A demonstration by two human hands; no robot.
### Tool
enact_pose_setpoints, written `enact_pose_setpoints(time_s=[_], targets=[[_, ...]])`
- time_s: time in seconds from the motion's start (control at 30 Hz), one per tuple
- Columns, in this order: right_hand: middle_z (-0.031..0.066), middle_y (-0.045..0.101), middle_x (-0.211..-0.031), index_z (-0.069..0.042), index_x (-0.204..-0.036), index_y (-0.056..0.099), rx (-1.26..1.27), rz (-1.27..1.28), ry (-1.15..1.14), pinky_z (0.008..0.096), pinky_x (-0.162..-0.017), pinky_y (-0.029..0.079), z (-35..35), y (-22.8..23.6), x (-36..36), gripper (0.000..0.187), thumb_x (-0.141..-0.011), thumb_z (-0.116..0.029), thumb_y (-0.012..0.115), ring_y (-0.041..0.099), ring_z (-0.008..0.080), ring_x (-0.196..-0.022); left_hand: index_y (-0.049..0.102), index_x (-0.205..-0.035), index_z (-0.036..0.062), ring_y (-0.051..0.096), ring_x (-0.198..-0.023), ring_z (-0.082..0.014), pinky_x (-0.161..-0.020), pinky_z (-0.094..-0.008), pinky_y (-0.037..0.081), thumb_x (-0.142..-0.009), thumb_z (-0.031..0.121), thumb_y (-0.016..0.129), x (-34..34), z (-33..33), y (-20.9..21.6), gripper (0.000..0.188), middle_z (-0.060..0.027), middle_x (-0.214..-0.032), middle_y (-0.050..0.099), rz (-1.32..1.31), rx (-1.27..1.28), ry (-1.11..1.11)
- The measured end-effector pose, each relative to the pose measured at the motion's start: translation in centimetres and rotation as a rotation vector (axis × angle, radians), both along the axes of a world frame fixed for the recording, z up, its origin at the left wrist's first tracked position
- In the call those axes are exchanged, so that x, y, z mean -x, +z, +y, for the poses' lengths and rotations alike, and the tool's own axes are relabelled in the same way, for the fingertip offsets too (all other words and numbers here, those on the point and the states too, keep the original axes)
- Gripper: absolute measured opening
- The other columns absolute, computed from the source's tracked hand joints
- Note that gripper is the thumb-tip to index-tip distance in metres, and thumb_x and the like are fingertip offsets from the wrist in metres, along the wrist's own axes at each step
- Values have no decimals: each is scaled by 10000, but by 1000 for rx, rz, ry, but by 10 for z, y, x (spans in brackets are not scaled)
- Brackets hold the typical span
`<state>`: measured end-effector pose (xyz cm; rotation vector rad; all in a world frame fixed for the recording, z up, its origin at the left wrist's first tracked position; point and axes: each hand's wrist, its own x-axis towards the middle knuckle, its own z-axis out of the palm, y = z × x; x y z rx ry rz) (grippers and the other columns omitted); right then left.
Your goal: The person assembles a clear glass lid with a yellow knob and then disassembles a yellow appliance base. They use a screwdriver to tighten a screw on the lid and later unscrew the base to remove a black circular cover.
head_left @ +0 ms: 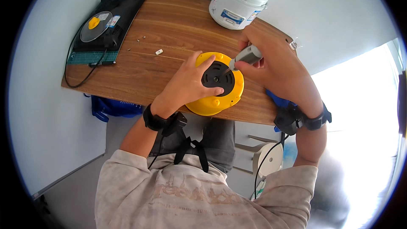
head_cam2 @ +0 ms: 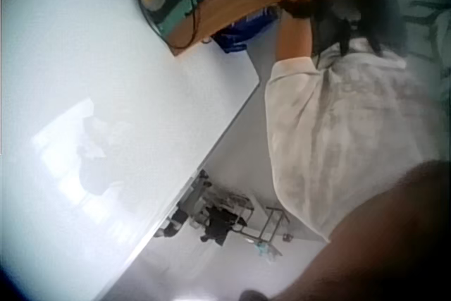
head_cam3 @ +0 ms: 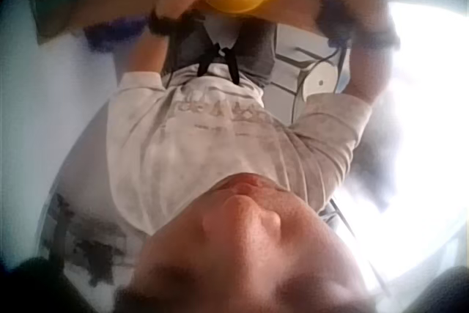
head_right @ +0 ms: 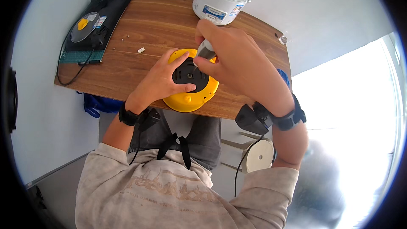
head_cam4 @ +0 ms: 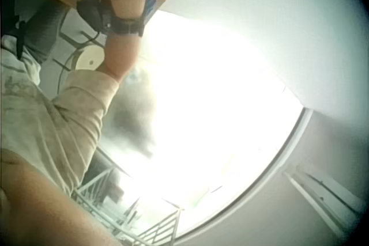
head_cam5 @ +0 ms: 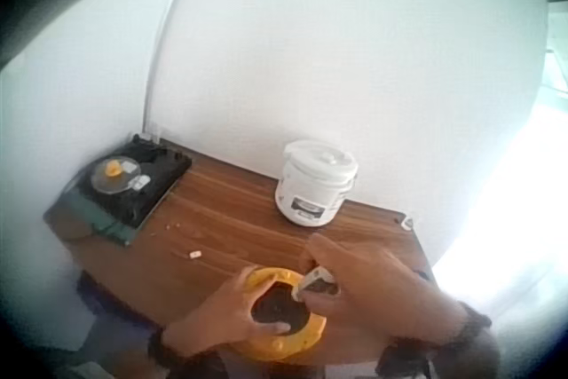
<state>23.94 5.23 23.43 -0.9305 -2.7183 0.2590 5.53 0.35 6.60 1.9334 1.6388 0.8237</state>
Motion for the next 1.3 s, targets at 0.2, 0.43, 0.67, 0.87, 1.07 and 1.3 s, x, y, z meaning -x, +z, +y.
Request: enact_pose_setpoints(time_s=[0.2, 0.43, 0.67, 0.87, 1.07, 1.3], targets=[[171, 658, -738, -45, -1062, 547, -83, -135, -99, 435, -628, 506, 4, 5, 1, 345, -876, -275, 724, 664, 364, -699, 460, -1510, 61, 384, -1431, -434, -1163, -457, 374, -761, 536, 822, -1, 1, 0, 959, -263, -1574, 321, -15, -14, -1], [106, 654, -872, -54, -990, 556, -110, -42, -85, 364, -666, 495, 5, -1, 9, 370, -840, -300, 788, 638, 280, -701, 474, -1497, 48, 388, -1422, -449, -1161, -460, 371, -756, 507, 833, 1, 2, -2, 943, -276, -1563, 328, -29, -62, -6], [100, 656, -929, -62, -1032, 534, -91, -47, -41, 378, -648, 493, 6, 3, 7, 414, -849, -329, 792, 622, 299, -666, 475, -1503, 63, 379, -1439, -419, -1166, -448, 368, -758, 518, 825, -1, 0, 1, 941, -248, -1577, 326, -34, -2, 6], [164, 664, -783, -61, -1068, 510, -138, -56, -26, 443, -638, 507, -1, -2, 11, 339, -894, -265, 718, 671, 379, -754, 468, -1504, 49, 381, -1427, -449, -1158, -457, 376, -757, 511, 829, 0, 2, 0, 950, -277, -1566, 320, -24, -19, -5], [87, 659, -787, -47, -954, 553, -12, 60, 27, 346, -666, 507, 1, 2, 9, 355, -874, -313, 775, 656, 267, -703, 459, -1512, 57, 385, -1427, -445, -1159, -456, 378, -760, 525, 824, 0, 1, 1, 958, -276, -1566, 321, -30, -6, -7], [137, 650, -688, -55, -1009, 566, -230, -50, -70, 448, -604, 509, 1, -8, 6, 254, -898, -247, 691, 651, 376, -636, 460, -1512, 65, 381, -1434, -433, -1162, -453, 376, -760, 532, 821, -1, 0, 3, 957, -264, -1572, 321, -11, -9, -1]])
